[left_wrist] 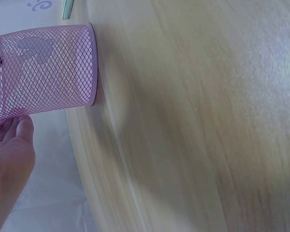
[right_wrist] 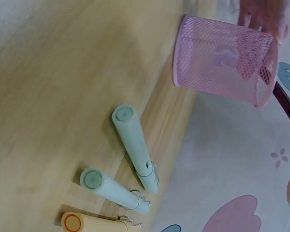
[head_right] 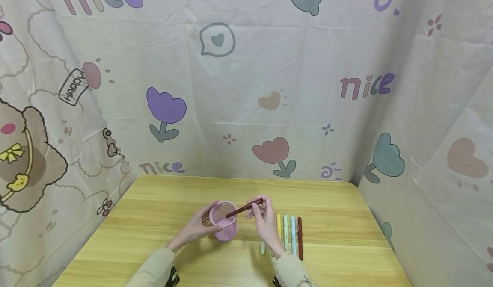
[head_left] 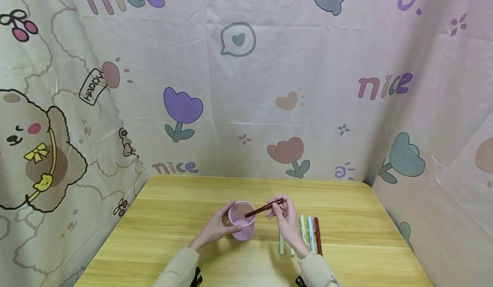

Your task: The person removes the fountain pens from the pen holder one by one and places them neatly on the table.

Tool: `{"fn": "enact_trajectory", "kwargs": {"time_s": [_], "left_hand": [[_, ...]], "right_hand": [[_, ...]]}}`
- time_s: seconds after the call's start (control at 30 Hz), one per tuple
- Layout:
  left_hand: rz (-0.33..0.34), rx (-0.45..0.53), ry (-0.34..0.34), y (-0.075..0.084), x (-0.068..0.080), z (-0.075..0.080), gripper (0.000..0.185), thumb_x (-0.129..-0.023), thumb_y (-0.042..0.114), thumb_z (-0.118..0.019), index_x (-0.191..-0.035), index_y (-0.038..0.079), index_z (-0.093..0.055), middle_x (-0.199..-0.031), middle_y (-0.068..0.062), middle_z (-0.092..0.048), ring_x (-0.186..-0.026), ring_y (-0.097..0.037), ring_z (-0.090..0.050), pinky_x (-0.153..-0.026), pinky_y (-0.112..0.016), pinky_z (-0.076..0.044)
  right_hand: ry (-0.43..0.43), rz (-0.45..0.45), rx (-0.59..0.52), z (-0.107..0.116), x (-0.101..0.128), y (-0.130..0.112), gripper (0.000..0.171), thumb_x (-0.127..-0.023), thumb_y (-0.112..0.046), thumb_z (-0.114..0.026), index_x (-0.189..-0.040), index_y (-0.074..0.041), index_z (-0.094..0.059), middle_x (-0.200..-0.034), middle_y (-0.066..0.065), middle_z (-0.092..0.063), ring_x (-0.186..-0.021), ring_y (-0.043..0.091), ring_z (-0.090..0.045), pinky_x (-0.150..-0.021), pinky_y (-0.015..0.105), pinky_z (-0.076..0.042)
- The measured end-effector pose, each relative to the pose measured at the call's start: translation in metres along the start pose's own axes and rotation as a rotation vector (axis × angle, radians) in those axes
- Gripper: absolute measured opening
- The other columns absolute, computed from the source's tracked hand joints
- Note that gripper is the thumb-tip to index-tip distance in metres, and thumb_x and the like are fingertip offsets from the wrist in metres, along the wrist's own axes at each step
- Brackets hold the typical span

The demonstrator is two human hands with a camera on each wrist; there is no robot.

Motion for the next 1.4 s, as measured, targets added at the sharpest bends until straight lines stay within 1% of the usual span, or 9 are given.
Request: {"fn": "enact_trajectory", "kwargs": {"time_s": [0.1, 0.2, 0.3, 0.4, 0.5, 0.67, 0.83, 1.1, 1.4], "left_hand": [[-0.004, 0.006, 0.002, -0.001, 0.000, 0.000, 0.094, -0.085, 0.018, -0.082, -0.154, -0.011, -0.025, -0.158, -0.034, -0.031, -0.145, -0.050, -0.036, -0.121, -0.056, -0.032], [-0.005, 0.017, 0.002, -0.001, 0.000, 0.000, 0.094, -0.085, 0.018, -0.082, -0.154, -0.011, -0.025, -0.158, -0.034, -0.031, -0.145, -0.050, -0.036, -0.121, -0.056, -0.032], [-0.005, 0.021, 0.001, -0.001, 0.000, 0.000, 0.094, -0.085, 0.018, -0.082, -0.154, -0.011, -0.024, -0.158, -0.034, -0.032, -0.145, -0.050, -0.036, -0.121, -0.056, -0.032], [-0.004, 0.015, 0.001, -0.001, 0.000, 0.000, 0.094, -0.085, 0.018, -0.082, -0.154, -0.011, -0.024, -0.158, -0.034, -0.031, -0.145, -0.050, -0.035, -0.121, -0.056, -0.031], [-0.006, 0.014, 0.000, -0.002, 0.000, 0.000, 0.095, -0.085, 0.017, -0.082, -0.154, -0.011, -0.024, -0.158, -0.035, -0.030, -0.145, -0.050, -0.035, -0.121, -0.057, -0.031], [-0.005, 0.025, -0.004, -0.002, 0.000, -0.001, 0.096, -0.084, 0.017, -0.082, -0.154, -0.011, -0.023, -0.158, -0.035, -0.030, -0.145, -0.050, -0.035, -0.121, -0.056, -0.031], [0.000, 0.029, -0.006, -0.003, 0.000, -0.001, 0.096, -0.084, 0.017, -0.082, -0.154, -0.011, -0.023, -0.158, -0.035, -0.029, -0.145, -0.051, -0.035, -0.121, -0.057, -0.031], [-0.010, 0.018, 0.000, -0.002, 0.000, -0.001, 0.096, -0.084, 0.017, -0.082, -0.154, -0.012, -0.023, -0.157, -0.035, -0.031, -0.145, -0.050, -0.035, -0.121, -0.056, -0.031], [-0.013, 0.020, -0.006, -0.002, -0.001, -0.001, 0.096, -0.084, 0.018, -0.082, -0.154, -0.012, -0.022, -0.158, -0.036, -0.030, -0.145, -0.050, -0.035, -0.120, -0.055, -0.032]], "right_hand": [[0.029, -0.037, -0.045, 0.006, 0.000, 0.001, 0.032, -0.098, 0.005, -0.056, -0.125, 0.015, -0.042, -0.109, 0.009, -0.066, -0.076, 0.011, -0.069, -0.068, 0.023, -0.065], [0.043, -0.064, -0.077, 0.011, 0.001, 0.001, 0.038, -0.093, 0.008, -0.061, -0.128, 0.013, -0.045, -0.110, 0.013, -0.065, -0.078, 0.009, -0.068, -0.068, 0.020, -0.064], [0.059, -0.088, -0.120, 0.017, 0.002, 0.001, 0.038, -0.091, 0.009, -0.063, -0.128, 0.008, -0.050, -0.110, 0.009, -0.067, -0.079, 0.009, -0.068, -0.068, 0.018, -0.063], [0.090, -0.122, -0.138, 0.023, 0.003, 0.003, 0.036, -0.091, 0.008, -0.064, -0.126, 0.011, -0.053, -0.106, -0.001, -0.071, -0.078, 0.007, -0.068, -0.068, 0.017, -0.062], [0.126, -0.142, -0.121, 0.030, 0.004, 0.004, 0.034, -0.091, 0.006, -0.066, -0.122, 0.016, -0.055, -0.103, -0.001, -0.074, -0.076, 0.006, -0.068, -0.067, 0.017, -0.062], [0.151, -0.095, -0.109, 0.039, 0.006, -0.002, 0.028, -0.095, 0.005, -0.062, -0.118, 0.020, -0.055, -0.103, 0.002, -0.076, -0.075, 0.006, -0.069, -0.068, 0.019, -0.063], [0.140, -0.045, -0.153, 0.043, 0.008, -0.007, 0.028, -0.097, 0.007, -0.057, -0.118, 0.025, -0.050, -0.107, 0.004, -0.076, -0.079, 0.007, -0.071, -0.075, 0.021, -0.064], [0.169, -0.089, -0.227, 0.051, 0.013, -0.006, 0.037, -0.094, 0.011, -0.059, -0.124, 0.027, -0.045, -0.108, 0.004, -0.076, -0.081, 0.010, -0.073, -0.080, 0.023, -0.064], [0.237, -0.035, -0.300, 0.074, 0.018, 0.001, 0.027, -0.094, 0.016, -0.054, -0.120, 0.021, -0.056, -0.106, 0.006, -0.077, -0.078, 0.010, -0.072, -0.076, 0.021, -0.064]]}}
Point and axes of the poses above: each hand's wrist, its own x-axis away from the middle knuckle, its own z-axis out of the back of the hand, y = z × x, the point moved 10 cm from there along -x, towards the middle knuckle
